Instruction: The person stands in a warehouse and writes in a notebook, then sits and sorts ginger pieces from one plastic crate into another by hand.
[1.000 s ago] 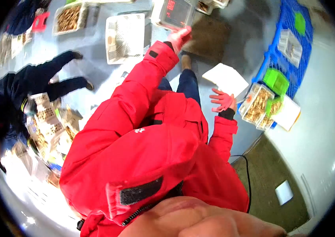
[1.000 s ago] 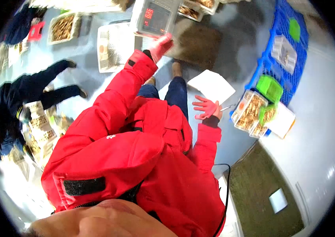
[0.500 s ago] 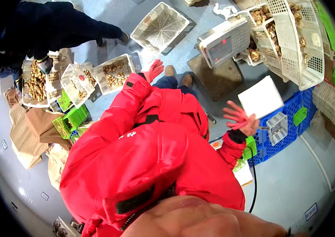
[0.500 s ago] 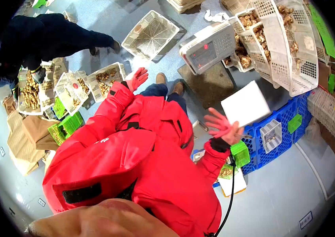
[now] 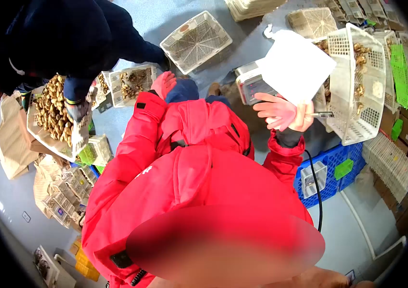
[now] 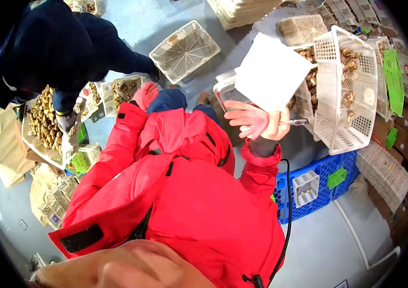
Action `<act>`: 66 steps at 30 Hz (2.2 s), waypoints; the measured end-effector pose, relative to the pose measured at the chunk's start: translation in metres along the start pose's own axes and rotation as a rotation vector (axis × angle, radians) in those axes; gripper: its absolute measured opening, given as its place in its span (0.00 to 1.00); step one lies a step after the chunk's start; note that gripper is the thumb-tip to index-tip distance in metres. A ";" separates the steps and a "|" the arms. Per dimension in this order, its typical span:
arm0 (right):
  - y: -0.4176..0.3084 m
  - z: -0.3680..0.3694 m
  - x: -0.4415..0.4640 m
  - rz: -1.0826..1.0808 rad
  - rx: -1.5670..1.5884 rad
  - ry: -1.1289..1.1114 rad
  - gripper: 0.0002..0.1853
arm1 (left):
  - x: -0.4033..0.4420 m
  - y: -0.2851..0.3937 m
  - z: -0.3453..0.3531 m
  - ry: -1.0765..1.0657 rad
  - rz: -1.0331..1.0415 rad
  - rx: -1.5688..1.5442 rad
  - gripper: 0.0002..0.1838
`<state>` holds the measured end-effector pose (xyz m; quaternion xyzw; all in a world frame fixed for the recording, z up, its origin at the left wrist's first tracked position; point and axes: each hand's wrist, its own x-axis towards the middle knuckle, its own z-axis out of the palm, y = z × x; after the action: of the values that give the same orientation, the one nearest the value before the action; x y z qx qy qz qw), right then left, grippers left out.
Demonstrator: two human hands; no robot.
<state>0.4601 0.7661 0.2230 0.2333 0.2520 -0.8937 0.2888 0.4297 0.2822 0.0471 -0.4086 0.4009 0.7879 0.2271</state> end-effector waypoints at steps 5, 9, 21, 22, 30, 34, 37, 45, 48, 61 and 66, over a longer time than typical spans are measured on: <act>-0.044 0.051 0.032 0.489 0.451 -0.508 0.48 | 0.016 0.004 0.046 -0.004 -0.013 0.013 0.24; -0.050 0.073 0.046 0.623 0.441 -0.555 0.58 | 0.005 0.006 0.075 -0.075 0.009 0.004 0.23; -0.051 0.104 0.051 0.402 0.162 -0.388 0.58 | 0.025 -0.011 0.086 -0.085 -0.025 -0.093 0.23; -0.050 0.105 0.052 0.411 0.167 -0.398 0.57 | 0.026 -0.014 0.078 -0.059 -0.032 -0.132 0.23; -0.089 -0.029 0.063 0.497 -0.012 -0.233 0.51 | -0.012 -0.017 0.069 0.150 0.067 -0.177 0.18; -0.057 0.087 0.054 0.447 -0.107 -0.258 0.48 | 0.005 -0.049 0.024 -0.048 0.031 -0.345 0.22; -0.050 0.113 0.054 0.419 -0.153 -0.264 0.47 | -0.014 -0.035 0.043 0.130 0.053 -0.296 0.23; -0.039 0.163 0.063 0.449 -0.282 -0.348 0.47 | -0.027 -0.031 0.041 0.217 0.032 -0.289 0.24; -0.033 0.191 0.071 0.413 -0.427 -0.411 0.48 | -0.033 -0.028 0.015 0.136 0.105 -0.420 0.15; 0.022 0.275 0.140 0.264 -0.539 -0.086 0.38 | -0.050 0.001 -0.065 0.338 0.056 -0.472 0.19; 0.043 0.294 0.162 0.349 -0.576 -0.044 0.39 | -0.033 0.022 -0.089 0.220 0.119 -0.453 0.14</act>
<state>0.2905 0.4994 0.3430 0.1622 0.4441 -0.7278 0.4967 0.4744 0.1959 0.0532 -0.5080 0.2601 0.8203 0.0380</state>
